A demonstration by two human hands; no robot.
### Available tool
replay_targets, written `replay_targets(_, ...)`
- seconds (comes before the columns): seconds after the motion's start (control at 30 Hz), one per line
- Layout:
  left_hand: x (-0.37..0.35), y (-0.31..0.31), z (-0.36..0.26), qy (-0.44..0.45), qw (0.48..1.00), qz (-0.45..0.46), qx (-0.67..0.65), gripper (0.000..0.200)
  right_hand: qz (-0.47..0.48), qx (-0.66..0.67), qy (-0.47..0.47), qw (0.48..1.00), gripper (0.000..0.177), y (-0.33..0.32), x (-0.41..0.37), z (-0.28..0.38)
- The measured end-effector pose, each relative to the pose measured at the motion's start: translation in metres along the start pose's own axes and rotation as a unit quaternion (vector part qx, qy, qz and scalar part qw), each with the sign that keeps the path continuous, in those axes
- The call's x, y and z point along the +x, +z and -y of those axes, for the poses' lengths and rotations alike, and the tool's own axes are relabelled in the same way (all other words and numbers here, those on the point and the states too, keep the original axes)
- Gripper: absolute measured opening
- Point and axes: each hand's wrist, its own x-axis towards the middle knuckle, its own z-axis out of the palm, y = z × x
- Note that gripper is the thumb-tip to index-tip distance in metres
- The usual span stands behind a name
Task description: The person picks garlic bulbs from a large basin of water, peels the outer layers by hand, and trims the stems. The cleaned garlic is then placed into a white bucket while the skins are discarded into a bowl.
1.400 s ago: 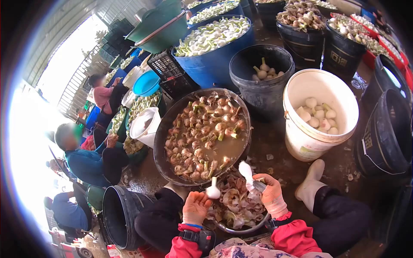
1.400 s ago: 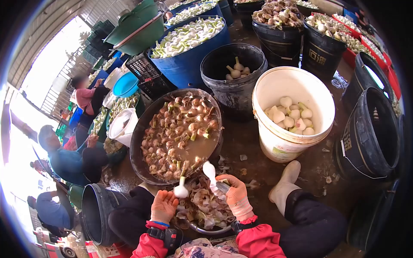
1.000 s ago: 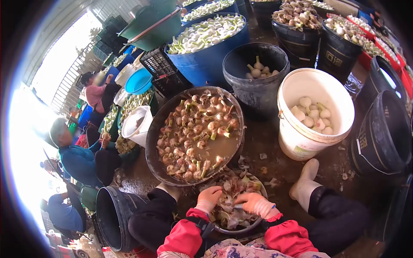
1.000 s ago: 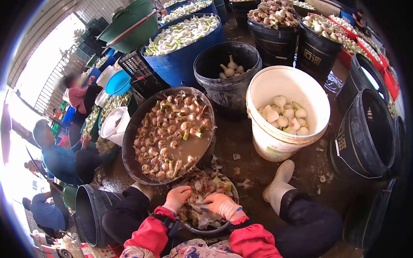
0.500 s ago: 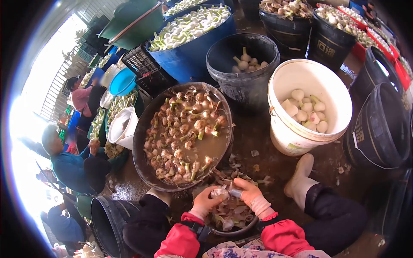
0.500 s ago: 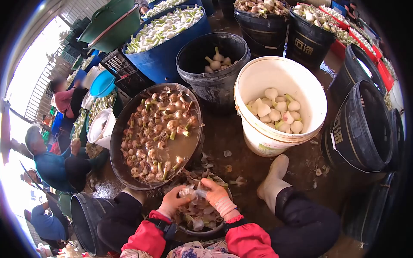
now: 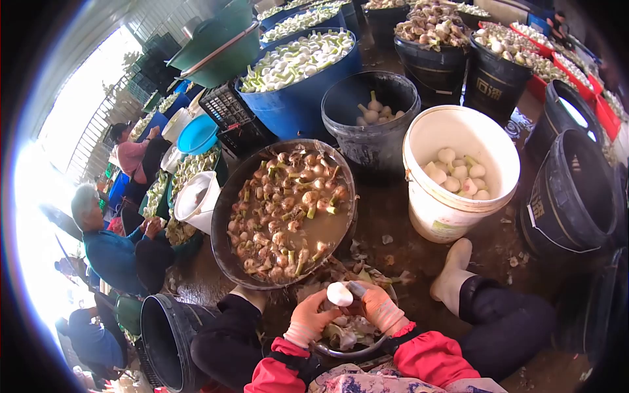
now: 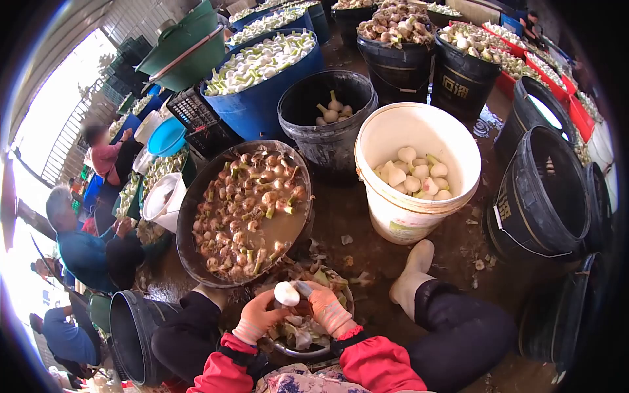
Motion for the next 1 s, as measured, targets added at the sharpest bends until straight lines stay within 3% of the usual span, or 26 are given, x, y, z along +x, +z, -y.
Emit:
replay_targets(0.03,-0.001,-0.001,-0.001,-0.137,0.968,0.069,-0.199,0.040,-0.019,0.001,0.033,0.999,0.023,0.002,-0.003,0.003)
replay_targets(0.07,-0.007,0.000,-0.003,-0.130,0.978,0.053,-0.156,0.025,-0.036,-0.047,0.009,0.998,0.019,0.006,-0.005,0.004)
replay_targets(0.1,-0.012,0.002,-0.001,-0.124,0.978,0.056,-0.157,0.025,-0.038,-0.051,0.003,0.998,0.019,0.008,-0.006,0.002)
replay_targets(0.17,-0.023,0.007,0.010,-0.076,0.956,0.034,-0.280,0.032,-0.045,-0.139,-0.061,0.987,0.018,0.009,-0.006,-0.004)
replay_targets(0.23,-0.037,-0.001,-0.005,-0.109,0.943,0.048,-0.310,0.035,-0.082,-0.177,-0.083,0.977,0.019,0.029,-0.018,0.006)
replay_targets(0.3,-0.049,0.000,-0.013,-0.105,0.766,0.114,-0.624,0.040,-0.157,-0.213,-0.165,0.950,0.016,0.035,-0.022,0.005)
replay_targets(0.43,-0.072,-0.001,-0.008,-0.108,0.715,0.139,-0.676,0.044,-0.202,-0.200,-0.296,0.912,0.017,0.058,-0.039,-0.001)
replay_targets(0.5,-0.077,-0.004,0.008,-0.098,0.692,0.150,-0.700,0.042,-0.208,-0.105,-0.354,0.906,0.020,0.055,-0.040,0.003)
replay_targets(0.57,-0.079,-0.008,0.021,-0.089,0.668,0.161,-0.722,0.041,-0.236,-0.255,-0.306,0.886,0.022,0.046,-0.046,0.013)
replay_targets(0.6,-0.079,-0.010,0.025,-0.086,0.667,0.143,-0.726,0.041,-0.170,-0.512,-0.293,0.790,0.027,0.041,-0.049,0.017)
replay_targets(0.63,-0.080,-0.011,0.028,-0.085,0.665,0.125,-0.731,0.041,-0.111,-0.755,-0.227,0.605,0.036,0.037,-0.051,0.019)
replay_targets(0.7,-0.082,-0.010,0.027,-0.087,0.668,0.114,-0.730,0.035,-0.173,-0.754,-0.203,0.600,0.048,0.048,-0.058,0.003)
replay_targets(0.73,-0.082,-0.009,0.021,-0.098,0.703,0.083,-0.700,0.032,-0.174,-0.759,-0.202,0.594,0.048,0.053,-0.055,0.001)
replay_targets(0.8,-0.082,-0.003,0.018,-0.095,0.754,0.070,-0.647,0.026,-0.018,-0.593,-0.345,0.728,0.056,0.061,-0.049,-0.005)
replay_targets(0.83,-0.084,-0.008,0.015,-0.095,0.751,0.072,-0.649,0.026,-0.019,-0.596,-0.343,0.726,0.056,0.071,-0.046,-0.007)
replay_targets(0.9,-0.087,-0.016,0.005,0.034,0.830,0.179,-0.528,0.026,0.034,-0.588,-0.091,0.803,0.051,0.088,-0.041,-0.006)
replay_targets(0.93,-0.082,-0.009,0.010,-0.014,0.842,0.161,-0.514,0.025,0.062,-0.567,-0.154,0.807,0.050,0.083,-0.034,-0.009)
replay_targets(0.97,-0.079,-0.006,0.026,-0.042,0.850,0.122,-0.510,0.023,0.067,-0.588,-0.224,0.775,0.049,0.076,-0.030,-0.011)
replay_targets(1.0,-0.079,-0.006,0.029,-0.045,0.842,0.085,-0.531,0.022,0.057,-0.563,-0.235,0.791,0.045,0.085,-0.031,-0.004)
